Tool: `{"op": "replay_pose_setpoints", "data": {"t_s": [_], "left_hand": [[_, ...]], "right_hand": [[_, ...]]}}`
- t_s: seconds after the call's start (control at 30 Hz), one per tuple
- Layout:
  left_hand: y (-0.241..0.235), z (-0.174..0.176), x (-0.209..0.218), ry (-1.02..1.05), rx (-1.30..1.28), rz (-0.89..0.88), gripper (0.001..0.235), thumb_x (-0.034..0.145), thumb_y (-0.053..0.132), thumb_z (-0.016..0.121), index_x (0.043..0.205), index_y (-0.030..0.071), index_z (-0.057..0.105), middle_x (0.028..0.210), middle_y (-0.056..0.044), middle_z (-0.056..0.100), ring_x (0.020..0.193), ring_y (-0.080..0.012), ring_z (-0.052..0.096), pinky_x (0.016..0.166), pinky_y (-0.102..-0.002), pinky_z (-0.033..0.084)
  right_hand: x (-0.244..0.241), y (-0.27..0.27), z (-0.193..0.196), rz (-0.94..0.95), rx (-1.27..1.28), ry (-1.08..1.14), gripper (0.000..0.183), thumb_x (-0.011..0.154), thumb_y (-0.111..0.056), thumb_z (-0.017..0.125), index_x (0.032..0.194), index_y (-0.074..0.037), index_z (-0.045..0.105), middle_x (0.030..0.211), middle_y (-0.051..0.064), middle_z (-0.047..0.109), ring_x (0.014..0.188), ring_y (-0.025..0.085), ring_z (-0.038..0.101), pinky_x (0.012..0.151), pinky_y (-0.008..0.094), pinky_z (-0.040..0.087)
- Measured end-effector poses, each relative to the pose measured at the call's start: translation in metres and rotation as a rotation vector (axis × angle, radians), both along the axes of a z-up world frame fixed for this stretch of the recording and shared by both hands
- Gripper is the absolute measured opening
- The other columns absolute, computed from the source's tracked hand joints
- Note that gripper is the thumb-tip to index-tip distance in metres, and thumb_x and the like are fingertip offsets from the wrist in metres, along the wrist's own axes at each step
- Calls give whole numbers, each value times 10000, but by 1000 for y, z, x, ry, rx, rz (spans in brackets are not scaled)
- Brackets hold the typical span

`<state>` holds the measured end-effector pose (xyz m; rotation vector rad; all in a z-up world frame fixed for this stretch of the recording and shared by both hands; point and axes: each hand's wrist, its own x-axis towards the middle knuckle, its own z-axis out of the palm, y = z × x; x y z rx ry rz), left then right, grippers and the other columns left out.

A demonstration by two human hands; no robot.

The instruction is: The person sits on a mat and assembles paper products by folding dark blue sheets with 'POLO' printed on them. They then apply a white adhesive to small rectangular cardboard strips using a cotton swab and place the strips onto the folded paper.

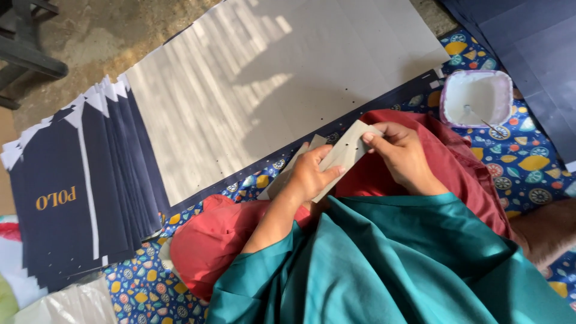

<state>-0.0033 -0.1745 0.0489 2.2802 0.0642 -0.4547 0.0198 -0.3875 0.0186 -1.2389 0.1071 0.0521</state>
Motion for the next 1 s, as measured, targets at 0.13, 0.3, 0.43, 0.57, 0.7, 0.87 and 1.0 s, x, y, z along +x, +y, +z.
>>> {"op": "replay_pose_setpoints", "data": {"t_s": [0.13,0.3,0.43,0.57,0.7,0.87,1.0], "left_hand": [[-23,6,-3,71,-287,-27,544,813,277,837,1310,120,680,1037,-179,745,985,-254,683,807,-363,562],[-51,12,-11,16,-494,95,304,809,194,865,1100,126,803,811,-72,767,764,-76,639,640,-287,539],[-74,2,-16,-19,-521,53,229,849,165,824,1077,145,809,759,-70,764,716,-73,654,594,-258,531],[-82,11,-13,78,-553,13,227,896,114,746,1117,70,775,707,-142,754,665,-158,734,582,-282,585],[-81,24,-13,160,-563,11,246,936,101,684,1163,29,745,694,-197,750,666,-225,772,592,-285,627],[-88,35,-14,107,-521,-20,329,959,101,634,1278,51,697,690,-173,750,645,-207,767,624,-279,621],[-85,10,-18,94,-519,-31,294,998,134,598,1263,95,717,761,-133,777,622,-149,753,628,-263,608]], "right_hand": [[-4,-49,4,-205,7,2,88,959,-41,747,1013,26,730,690,103,622,637,143,625,612,259,558],[-14,-89,17,-326,26,40,133,970,-41,752,1045,59,707,762,87,639,658,125,642,617,220,562],[-22,-111,4,-324,59,39,144,990,-39,752,1077,57,688,813,128,662,704,188,705,656,277,619],[-26,-125,-15,-340,127,64,151,990,-39,758,1069,53,668,867,147,688,754,240,752,670,316,652],[-26,-129,-33,-349,147,24,185,1001,-93,775,954,34,650,782,139,652,668,236,720,605,308,627],[-22,-133,-52,-359,93,-43,332,1020,-215,799,875,5,597,735,136,608,625,215,674,544,304,582],[-22,-134,-64,-362,49,-64,398,1046,-278,778,828,-17,571,697,139,589,592,195,643,508,279,546]]}}
